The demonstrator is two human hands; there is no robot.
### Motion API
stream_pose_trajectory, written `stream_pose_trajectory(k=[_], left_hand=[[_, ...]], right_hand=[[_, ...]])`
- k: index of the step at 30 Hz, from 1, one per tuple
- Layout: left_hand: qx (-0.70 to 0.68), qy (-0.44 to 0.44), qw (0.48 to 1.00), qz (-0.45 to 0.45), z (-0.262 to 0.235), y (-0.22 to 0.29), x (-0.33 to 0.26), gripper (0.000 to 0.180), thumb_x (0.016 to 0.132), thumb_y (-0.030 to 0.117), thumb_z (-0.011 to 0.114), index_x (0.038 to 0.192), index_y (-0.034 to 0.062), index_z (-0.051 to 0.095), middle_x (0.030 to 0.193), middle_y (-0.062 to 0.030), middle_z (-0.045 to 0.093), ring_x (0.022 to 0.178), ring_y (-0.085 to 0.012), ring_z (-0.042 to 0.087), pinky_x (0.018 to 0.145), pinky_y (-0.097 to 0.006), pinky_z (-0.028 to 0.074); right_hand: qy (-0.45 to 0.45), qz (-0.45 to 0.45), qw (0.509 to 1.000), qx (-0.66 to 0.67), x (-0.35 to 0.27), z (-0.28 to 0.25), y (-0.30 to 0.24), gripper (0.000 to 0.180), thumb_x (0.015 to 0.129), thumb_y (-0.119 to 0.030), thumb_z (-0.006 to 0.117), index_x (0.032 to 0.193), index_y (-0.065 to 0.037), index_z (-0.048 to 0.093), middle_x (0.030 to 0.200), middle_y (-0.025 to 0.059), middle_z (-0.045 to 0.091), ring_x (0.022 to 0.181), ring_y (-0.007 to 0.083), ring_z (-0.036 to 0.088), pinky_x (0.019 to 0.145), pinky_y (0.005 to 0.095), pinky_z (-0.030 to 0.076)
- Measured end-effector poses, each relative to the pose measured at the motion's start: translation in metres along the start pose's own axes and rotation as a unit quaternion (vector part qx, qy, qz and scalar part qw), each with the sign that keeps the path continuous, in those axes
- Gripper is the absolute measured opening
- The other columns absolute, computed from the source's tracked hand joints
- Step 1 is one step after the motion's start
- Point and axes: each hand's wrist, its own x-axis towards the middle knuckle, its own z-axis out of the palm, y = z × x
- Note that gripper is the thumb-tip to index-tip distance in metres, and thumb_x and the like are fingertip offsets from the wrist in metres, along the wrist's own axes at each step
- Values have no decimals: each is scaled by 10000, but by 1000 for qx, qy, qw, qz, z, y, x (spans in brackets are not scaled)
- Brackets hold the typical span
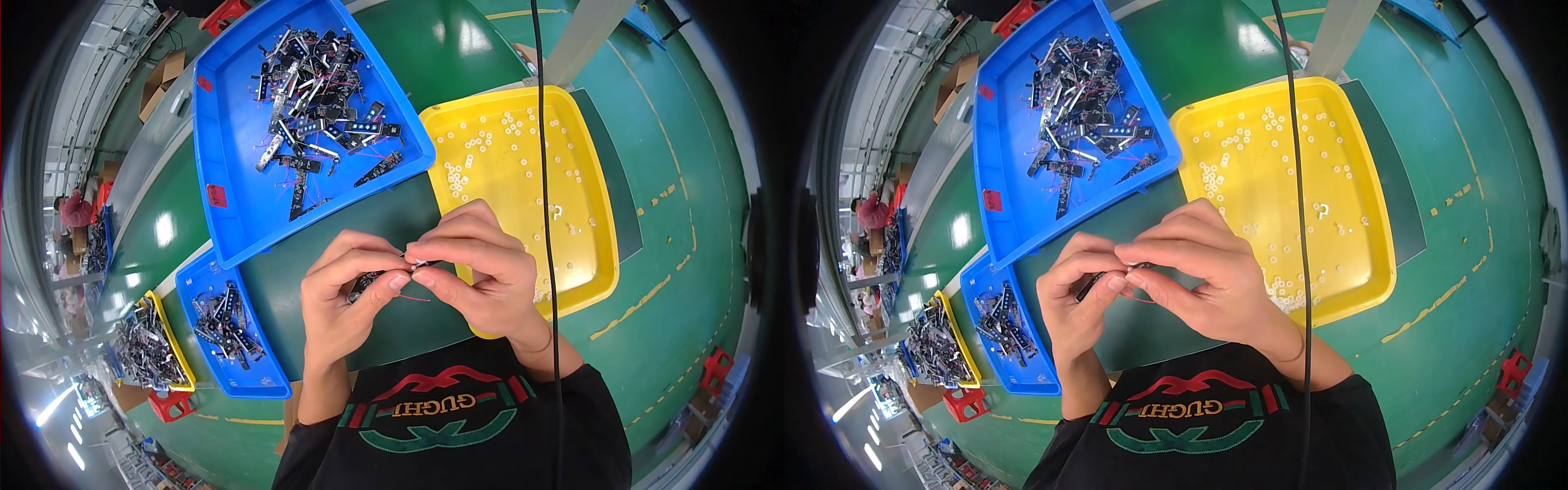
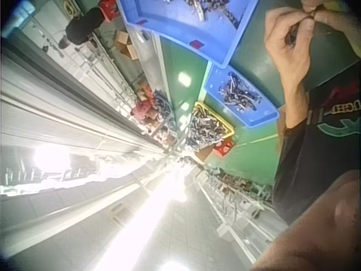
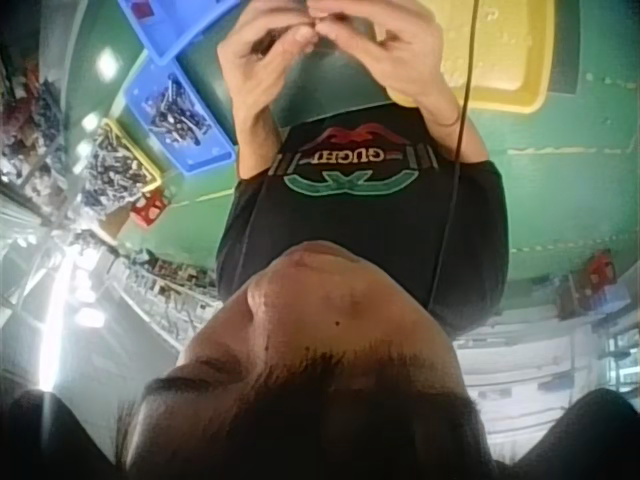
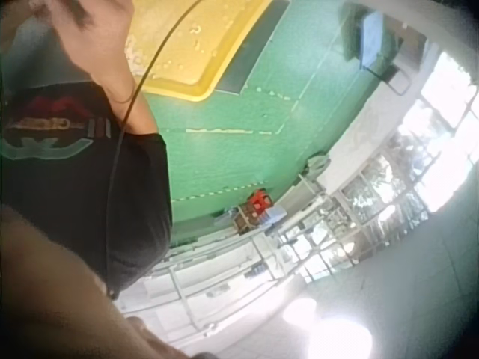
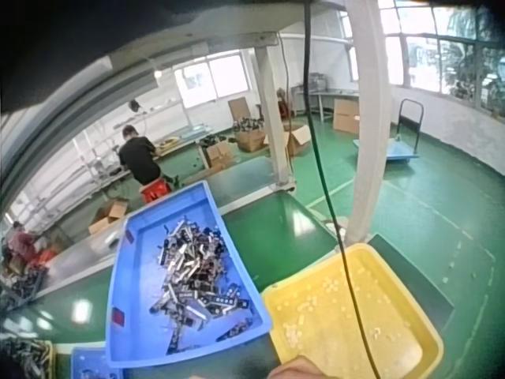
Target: The person assembles small electronic components by hand at a factory workstation. They repeatedly pick up a small circuit board from a blue tray and attach a white plastic piece from a yellow tray, then place the assembled unit into a separate blue tray.
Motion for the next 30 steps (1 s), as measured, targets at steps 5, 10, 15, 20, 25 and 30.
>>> stream_pose_trajectory(k=[5, 10, 15, 20, 25, 30], left_hand=[[11, 28, 999, 12, 2, 2, -1, 125, 778, 18, 726, 896, 1, 690, 940, -111, 598, 812, -158, 588, 681, -258, 483], [16, 53, 998, 41, 3, 2, -3, 148, 758, 24, 744, 892, 2, 684, 952, -117, 576, 808, -152, 577, 677, -249, 474], [18, 44, 997, 54, 4, 4, -3, 165, 735, 24, 762, 880, 2, 686, 957, -111, 571, 817, -145, 568, 678, -248, 464], [30, 41, 997, 61, 5, 5, -2, 182, 705, 22, 784, 861, 6, 691, 955, -103, 572, 821, -146, 561, 684, -253, 457], [54, 31, 994, 89, 3, 5, 0, 183, 701, 33, 790, 853, 8, 691, 945, -102, 574, 829, -153, 560, 692, -257, 454], [56, 33, 993, 96, 3, 6, 0, 172, 713, 41, 785, 851, 9, 688, 937, -104, 575, 815, -152, 569, 686, -255, 465]], right_hand=[[21, -5, 1000, -21, -4, -3, -3, 221, 744, 37, 700, 955, -28, 698, 857, 56, 677, 797, 220, 580, 680, 296, 446], [21, -22, 998, -62, -5, 0, -7, 201, 721, 30, 721, 909, -37, 697, 830, 54, 679, 792, 219, 585, 667, 304, 452], [21, -7, 999, -23, -5, -1, -9, 197, 712, 25, 732, 893, -46, 699, 846, 48, 676, 781, 210, 577, 676, 297, 445], [21, -1, 1000, -9, -6, 0, -9, 202, 708, 25, 737, 892, -50, 701, 870, 45, 672, 773, 207, 565, 682, 297, 437], [14, -14, 1000, -21, -5, -1, -12, 210, 705, 24, 742, 896, -54, 703, 875, 42, 671, 784, 208, 558, 683, 299, 435], [6, -13, 1000, -19, -5, -1, -14, 213, 710, 30, 735, 901, -59, 704, 880, 37, 674, 788, 209, 554, 687, 296, 437]])
